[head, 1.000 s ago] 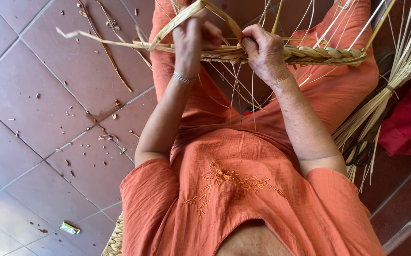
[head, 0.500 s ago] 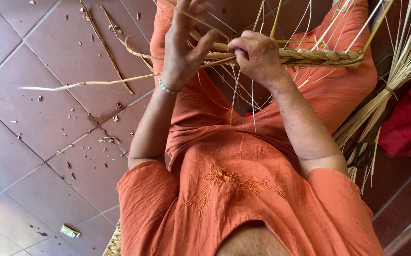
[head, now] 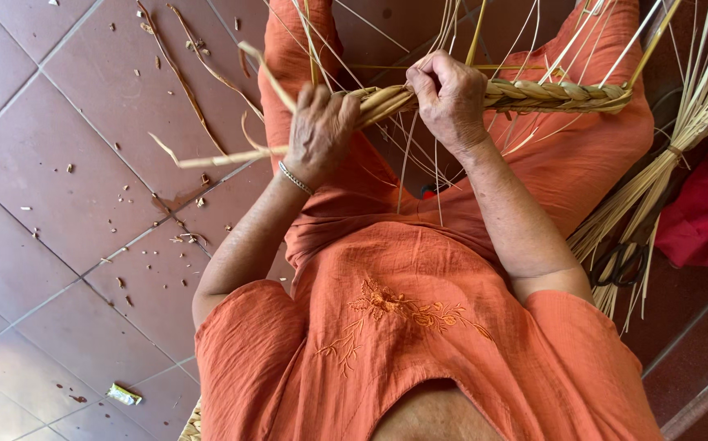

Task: The person sits on a tiled floor weaving palm leaf strips around a rectangular frame, braiding a decorative plaited border along one edge by hand. They fold, twist, and tuck the strips in sequence, and near the end reach for a pair of scissors lying beside them.

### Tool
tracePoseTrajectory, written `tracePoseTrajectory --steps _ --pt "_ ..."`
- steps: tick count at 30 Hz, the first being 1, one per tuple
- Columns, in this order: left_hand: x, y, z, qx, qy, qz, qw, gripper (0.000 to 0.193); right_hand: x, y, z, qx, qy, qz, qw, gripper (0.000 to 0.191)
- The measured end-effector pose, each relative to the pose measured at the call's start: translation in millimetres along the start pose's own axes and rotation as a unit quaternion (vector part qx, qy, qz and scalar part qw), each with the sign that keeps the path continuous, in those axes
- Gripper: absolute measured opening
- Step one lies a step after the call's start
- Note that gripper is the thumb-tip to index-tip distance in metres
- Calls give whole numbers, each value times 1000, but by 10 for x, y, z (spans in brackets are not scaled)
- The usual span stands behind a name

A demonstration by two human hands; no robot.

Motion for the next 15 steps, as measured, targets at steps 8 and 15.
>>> tracePoseTrajectory --steps 8,15 --pt "606 58 161 3 90 183 979 36 -67 -45 -73 -31 -65 -34 997 11" --pt "859 104 702 -82 62 157 982 26 39 -82 -35 -40 -64 -61 995 25"
Point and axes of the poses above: each hand's wrist, its own y-axis away from the middle knuckle, its own z-axis out of the back of the hand, x = y × z, the point moved 5 cm from there along -y, towards the middle knuckle, and after that the axes turned 7 degrees about -x, right-handed, at the moved point
